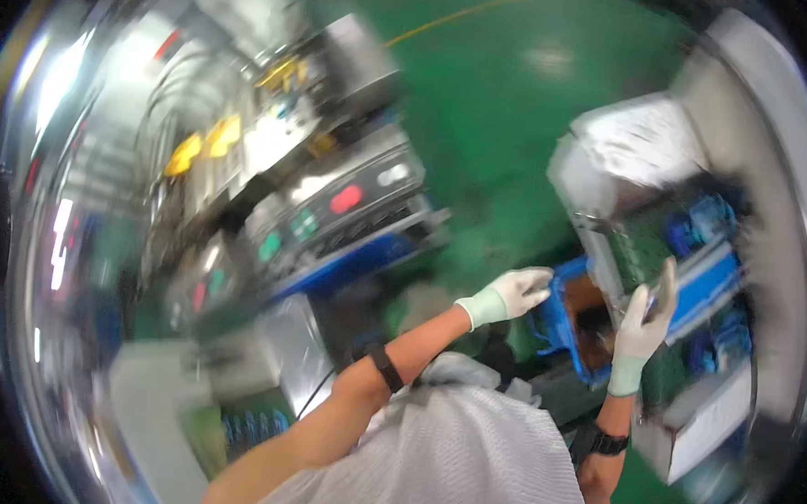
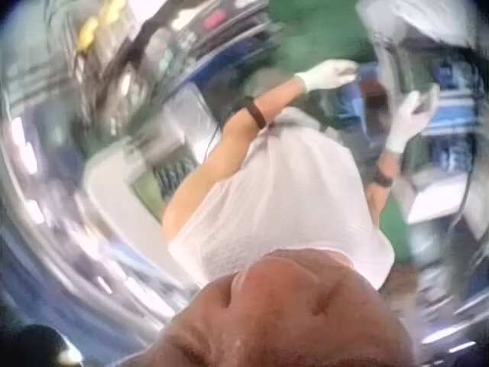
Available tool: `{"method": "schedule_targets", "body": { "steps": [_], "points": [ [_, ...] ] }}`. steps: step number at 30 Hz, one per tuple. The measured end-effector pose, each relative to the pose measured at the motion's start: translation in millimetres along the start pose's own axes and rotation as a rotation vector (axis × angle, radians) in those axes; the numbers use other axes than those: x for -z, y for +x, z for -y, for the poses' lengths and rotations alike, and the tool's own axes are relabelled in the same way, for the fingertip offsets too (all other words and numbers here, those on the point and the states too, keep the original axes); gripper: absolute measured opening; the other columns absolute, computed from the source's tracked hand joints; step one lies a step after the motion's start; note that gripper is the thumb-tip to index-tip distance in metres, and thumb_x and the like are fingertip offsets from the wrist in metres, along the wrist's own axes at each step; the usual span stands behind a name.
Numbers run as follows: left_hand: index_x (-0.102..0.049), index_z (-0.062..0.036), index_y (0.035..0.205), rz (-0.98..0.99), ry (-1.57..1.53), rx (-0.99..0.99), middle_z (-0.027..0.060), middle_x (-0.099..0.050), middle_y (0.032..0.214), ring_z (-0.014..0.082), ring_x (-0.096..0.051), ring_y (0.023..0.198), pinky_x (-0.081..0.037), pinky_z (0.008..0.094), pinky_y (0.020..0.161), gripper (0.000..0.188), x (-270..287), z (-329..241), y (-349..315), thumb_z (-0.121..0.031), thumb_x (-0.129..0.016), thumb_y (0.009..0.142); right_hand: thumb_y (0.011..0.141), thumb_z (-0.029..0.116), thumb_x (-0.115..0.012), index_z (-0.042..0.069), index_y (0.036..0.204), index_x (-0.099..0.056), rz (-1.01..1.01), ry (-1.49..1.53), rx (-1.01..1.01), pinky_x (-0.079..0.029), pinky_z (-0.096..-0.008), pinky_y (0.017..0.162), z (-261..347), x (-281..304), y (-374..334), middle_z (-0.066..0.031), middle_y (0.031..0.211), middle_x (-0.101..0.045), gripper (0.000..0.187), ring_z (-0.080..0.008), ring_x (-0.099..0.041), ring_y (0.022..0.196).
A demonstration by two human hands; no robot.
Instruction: Loading blue and black shoes from a conveyor belt into an industrial manufacturing machine.
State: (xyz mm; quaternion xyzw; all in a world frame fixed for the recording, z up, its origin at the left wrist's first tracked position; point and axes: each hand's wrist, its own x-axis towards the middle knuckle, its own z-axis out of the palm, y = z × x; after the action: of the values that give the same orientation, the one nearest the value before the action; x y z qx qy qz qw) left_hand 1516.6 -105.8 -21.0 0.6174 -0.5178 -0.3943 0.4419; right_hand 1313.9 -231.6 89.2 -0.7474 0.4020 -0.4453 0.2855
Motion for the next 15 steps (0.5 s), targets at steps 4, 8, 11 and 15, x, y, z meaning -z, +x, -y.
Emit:
{"method": "schedule_targets", "body": {
  "steps": [4, 8, 11, 15],
  "points": [
    [-0.064, -0.0036, 0.123, -0.246, 0.210, 0.820, 0.0230, -0.068, 0.116, 0.0380, -0.065, 0.109, -0.051, 0.0431, 0.096, 0.041, 100.1, 96.3, -238.5, -0.032, -0.057, 0.094, 0.098, 0.009, -0.061, -0.007, 0.147, -0.039, 0.911, 0.300, -0.315, -0.033, -0.0390, 0.118, -49.5, -159.3, -81.9, -0.0215, 0.151, -0.045, 0.056, -0.0295, -0.044, 0.141],
    [-0.069, -0.0026, 0.096, -0.922, 0.636, 0.882, 0.0176, -0.070, 0.105, 0.0381, -0.065, 0.105, -0.051, 0.0451, 0.092, 0.032, 130.5, 121.0, -536.5, -0.031, -0.058, 0.089, 0.097, 0.015, -0.065, -0.005, 0.146, -0.042, 1.301, 0.171, -0.069, -0.037, -0.0381, 0.115, -18.0, -247.7, -151.3, -0.0236, 0.148, -0.048, 0.057, -0.0294, -0.048, 0.138],
    [-0.068, -0.0052, 0.100, -1.347, 0.759, 1.247, 0.0168, -0.070, 0.098, 0.0353, -0.067, 0.095, -0.053, 0.0450, 0.088, 0.028, 117.8, 117.1, -763.0, -0.032, -0.060, 0.095, 0.097, 0.022, -0.066, -0.005, 0.141, -0.047, 1.503, 0.030, 0.040, -0.043, -0.0382, 0.109, 27.7, -304.0, -184.6, -0.0236, 0.139, -0.057, 0.056, -0.0302, -0.056, 0.129],
    [-0.069, -0.0022, 0.109, -1.704, 0.352, 1.429, 0.0197, -0.073, 0.101, 0.0331, -0.071, 0.098, -0.055, 0.0404, 0.088, 0.032, 120.8, 65.8, -878.3, -0.028, -0.068, 0.091, 0.096, 0.017, -0.067, -0.006, 0.139, -0.049, 1.600, -0.228, 0.176, -0.042, -0.0380, 0.110, 51.1, -354.4, -208.4, -0.0223, 0.139, -0.056, 0.053, -0.0284, -0.056, 0.128]
  ]
}}
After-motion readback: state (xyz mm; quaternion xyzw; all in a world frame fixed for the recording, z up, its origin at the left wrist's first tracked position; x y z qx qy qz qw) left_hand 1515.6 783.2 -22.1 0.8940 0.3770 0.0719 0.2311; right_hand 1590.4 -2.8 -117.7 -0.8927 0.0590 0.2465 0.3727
